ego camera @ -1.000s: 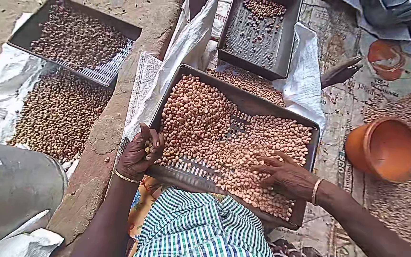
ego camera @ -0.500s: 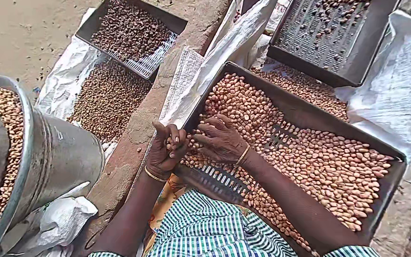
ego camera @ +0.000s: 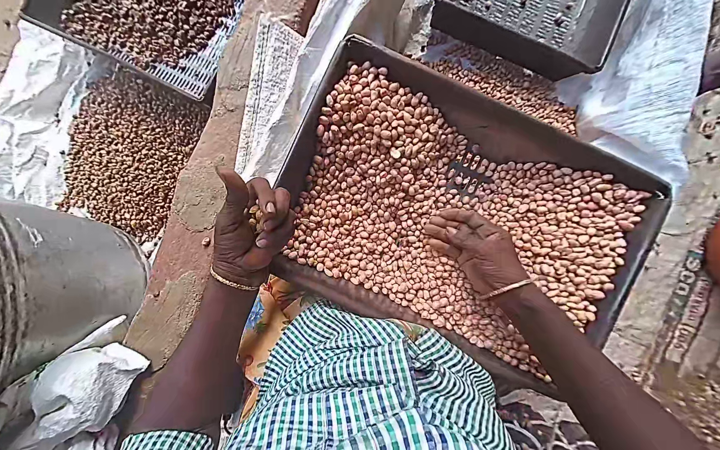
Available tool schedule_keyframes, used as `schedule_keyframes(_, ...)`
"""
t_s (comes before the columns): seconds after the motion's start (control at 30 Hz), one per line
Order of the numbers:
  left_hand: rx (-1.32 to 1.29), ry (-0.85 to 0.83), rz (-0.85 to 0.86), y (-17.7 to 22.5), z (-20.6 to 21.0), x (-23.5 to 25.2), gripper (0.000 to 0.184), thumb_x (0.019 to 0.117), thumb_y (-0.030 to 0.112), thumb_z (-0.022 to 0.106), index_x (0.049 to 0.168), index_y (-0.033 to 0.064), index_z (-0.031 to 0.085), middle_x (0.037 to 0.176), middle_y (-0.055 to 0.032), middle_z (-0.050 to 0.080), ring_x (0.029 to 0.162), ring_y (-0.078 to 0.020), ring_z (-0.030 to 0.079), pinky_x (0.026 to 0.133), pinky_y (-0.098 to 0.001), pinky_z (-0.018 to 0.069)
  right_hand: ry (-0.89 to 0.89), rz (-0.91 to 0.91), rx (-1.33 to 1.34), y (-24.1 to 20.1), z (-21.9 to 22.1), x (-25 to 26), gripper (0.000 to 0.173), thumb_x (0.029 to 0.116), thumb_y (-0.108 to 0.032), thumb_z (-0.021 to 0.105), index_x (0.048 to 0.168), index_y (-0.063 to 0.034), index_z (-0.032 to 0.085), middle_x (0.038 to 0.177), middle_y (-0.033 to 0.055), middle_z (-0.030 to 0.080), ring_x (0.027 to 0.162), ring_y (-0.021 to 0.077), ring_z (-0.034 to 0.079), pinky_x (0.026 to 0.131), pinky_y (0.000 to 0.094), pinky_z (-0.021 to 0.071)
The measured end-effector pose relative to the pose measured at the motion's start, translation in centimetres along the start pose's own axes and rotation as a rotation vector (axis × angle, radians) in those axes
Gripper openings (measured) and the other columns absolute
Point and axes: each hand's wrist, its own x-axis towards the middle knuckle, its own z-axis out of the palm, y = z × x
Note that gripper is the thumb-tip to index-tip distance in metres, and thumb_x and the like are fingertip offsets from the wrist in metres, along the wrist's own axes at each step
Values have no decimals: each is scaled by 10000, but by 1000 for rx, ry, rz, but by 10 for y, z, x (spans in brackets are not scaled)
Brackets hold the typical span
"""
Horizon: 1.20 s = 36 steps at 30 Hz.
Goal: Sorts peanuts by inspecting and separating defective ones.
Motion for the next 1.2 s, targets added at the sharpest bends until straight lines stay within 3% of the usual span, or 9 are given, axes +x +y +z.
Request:
schedule_keyframes(0.17,86,-13,-197,1,-4,2,526,1071,457,426,745,131,680,604,62,589,468,-3,531,439,-127,431,82,-440,-286,-10,-7,24,191,990,58,505,1170,42,569,1128,36,693,1013,65,712,906,228,593)
schedule_keyframes(0.3,163,6,-237,-1,0,6,556,1085,458,381,713,147,655,583,82,570,438,20,493,411,-110,392,-149,-714,-905,15,10,-12,186,927,14,632,1049,94,748,1272,277,672,1202,374,665,1037,403,510)
schedule_keyframes(0.47,144,-4,-234,-1,1,6,534,1085,446,393,730,146,655,598,81,576,450,22,501,423,-108,405,-160,-951,-1016,44,19,4,148,914,3,643,965,94,747,1210,278,697,1145,400,692,992,414,549)
schedule_keyframes(0.67,142,9,-207,-1,2,4,567,1095,443,362,703,132,629,579,70,550,434,14,477,409,-106,378,-93,-518,-342,21,16,-7,98,953,15,577,997,20,665,1186,79,707,1080,91,698,939,235,572)
schedule_keyframes(0.77,160,-2,-210,-1,2,6,546,1090,447,374,711,156,638,594,86,565,446,27,485,416,-102,384,-89,-716,-834,22,19,-14,172,937,-4,628,1007,110,736,1241,260,688,1163,318,683,997,352,527)
schedule_keyframes(0.93,148,-1,-199,-2,1,3,554,1097,438,358,708,143,622,586,75,557,436,19,480,408,-105,380,-103,-883,-1092,44,28,-9,190,936,21,615,1044,125,730,1228,299,684,1152,444,680,992,453,547)
schedule_keyframes(1.03,141,-3,-196,-1,1,5,551,1096,438,366,708,140,621,584,73,549,433,19,474,407,-104,378,-93,-726,-571,33,21,-5,163,930,63,578,1022,111,704,1164,193,721,1132,235,695,988,295,537)
schedule_keyframes(1.1,144,-36,-205,1,-1,6,516,1072,445,434,715,155,669,607,86,595,475,29,520,440,-109,409,-181,-423,-174,22,17,-9,232,951,-16,401,1069,-113,576,1119,-39,694,976,34,689,859,208,578)
schedule_keyframes(1.2,152,-66,-216,0,-2,11,504,1068,446,446,719,166,679,628,92,611,495,33,537,452,-108,427,-270,-243,-360,18,23,-24,178,912,10,507,1032,-72,610,838,-71,579,612,-43,511,561,115,448)
